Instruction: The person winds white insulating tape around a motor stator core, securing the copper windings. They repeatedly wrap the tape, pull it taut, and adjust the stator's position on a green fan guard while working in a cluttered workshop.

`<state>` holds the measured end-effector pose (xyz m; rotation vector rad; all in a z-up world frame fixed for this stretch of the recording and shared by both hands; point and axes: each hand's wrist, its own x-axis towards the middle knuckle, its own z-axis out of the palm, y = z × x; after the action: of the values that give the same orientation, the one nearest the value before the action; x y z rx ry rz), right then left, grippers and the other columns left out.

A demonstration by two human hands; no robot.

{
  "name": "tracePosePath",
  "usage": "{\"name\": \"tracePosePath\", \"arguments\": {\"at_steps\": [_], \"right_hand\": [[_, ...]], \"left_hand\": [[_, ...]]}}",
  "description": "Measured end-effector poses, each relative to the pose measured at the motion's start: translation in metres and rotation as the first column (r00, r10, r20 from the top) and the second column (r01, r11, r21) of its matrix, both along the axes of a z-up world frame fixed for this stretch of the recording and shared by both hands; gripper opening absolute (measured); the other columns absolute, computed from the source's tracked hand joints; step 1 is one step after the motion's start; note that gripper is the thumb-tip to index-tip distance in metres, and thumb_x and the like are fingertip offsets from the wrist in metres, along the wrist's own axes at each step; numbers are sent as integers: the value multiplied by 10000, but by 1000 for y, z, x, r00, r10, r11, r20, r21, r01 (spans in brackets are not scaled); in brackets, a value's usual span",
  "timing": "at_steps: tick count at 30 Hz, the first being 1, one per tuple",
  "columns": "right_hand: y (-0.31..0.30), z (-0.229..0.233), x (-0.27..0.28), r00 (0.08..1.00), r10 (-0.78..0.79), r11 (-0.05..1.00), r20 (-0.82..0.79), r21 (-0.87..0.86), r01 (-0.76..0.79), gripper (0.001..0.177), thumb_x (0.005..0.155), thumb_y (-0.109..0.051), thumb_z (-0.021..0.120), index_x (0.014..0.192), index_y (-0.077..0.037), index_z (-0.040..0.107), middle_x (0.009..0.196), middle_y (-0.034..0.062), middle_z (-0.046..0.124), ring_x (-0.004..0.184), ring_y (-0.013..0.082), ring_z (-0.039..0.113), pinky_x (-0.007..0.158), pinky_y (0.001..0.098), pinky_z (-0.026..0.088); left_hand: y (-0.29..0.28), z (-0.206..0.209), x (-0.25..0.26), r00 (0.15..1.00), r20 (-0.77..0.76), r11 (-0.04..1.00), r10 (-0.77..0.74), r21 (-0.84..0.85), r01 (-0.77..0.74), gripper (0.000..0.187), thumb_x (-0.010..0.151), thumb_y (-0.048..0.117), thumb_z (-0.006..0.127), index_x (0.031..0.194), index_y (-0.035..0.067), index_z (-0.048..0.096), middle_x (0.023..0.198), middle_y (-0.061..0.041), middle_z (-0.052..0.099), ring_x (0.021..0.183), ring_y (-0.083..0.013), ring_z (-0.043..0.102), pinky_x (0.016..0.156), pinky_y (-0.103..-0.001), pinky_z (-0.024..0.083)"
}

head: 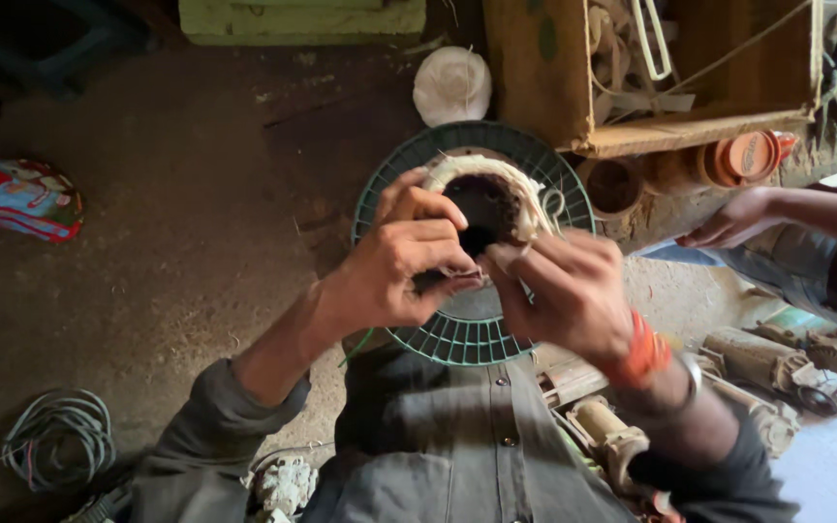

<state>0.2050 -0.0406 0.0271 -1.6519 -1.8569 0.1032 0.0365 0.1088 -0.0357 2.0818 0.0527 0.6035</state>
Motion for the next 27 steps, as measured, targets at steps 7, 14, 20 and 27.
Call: {"name": "tracePosePath", "arguments": {"at_steps": [7,14,20,27], "right_hand": [[-44,-37,-18,903,-286,958,-322,-116,262,323,867,-17,784,676,-54,527,563,44,417,446,169,423,463,340,322],[-79,-42,-23,894,-307,952,-327,-99,291,220,812,-19,819,1012,13,732,947,141,635,699,172,622,594,299,501],[-155,-6,10,868,-496,829,-27,283,483,173,858,-17,822,973,-36,694,1154,157,625,912,230,653,751,343,551],[-177,-20,43,527,-809,579,260,502,642,65,1057,-71,798,1044,-18,763,949,109,671,830,228,649,729,320,491]], "left_hand": [[5,-1,-1,999,-16,998,-33,54,34,178,798,273,895,888,173,779,874,15,658,1123,-179,613,1224,-490,253],[1,18,-3,1000,-15,967,18,255,-13,373,756,397,886,976,130,746,922,-15,659,1160,-231,601,1181,-543,262],[-22,27,2,995,-40,853,96,518,-61,378,816,297,880,1100,102,725,1011,-26,668,1236,-240,582,1205,-630,233],[-42,40,-8,979,-42,773,200,621,-131,590,724,415,836,1216,107,731,1216,-77,698,1309,-299,520,1140,-679,171]]}}
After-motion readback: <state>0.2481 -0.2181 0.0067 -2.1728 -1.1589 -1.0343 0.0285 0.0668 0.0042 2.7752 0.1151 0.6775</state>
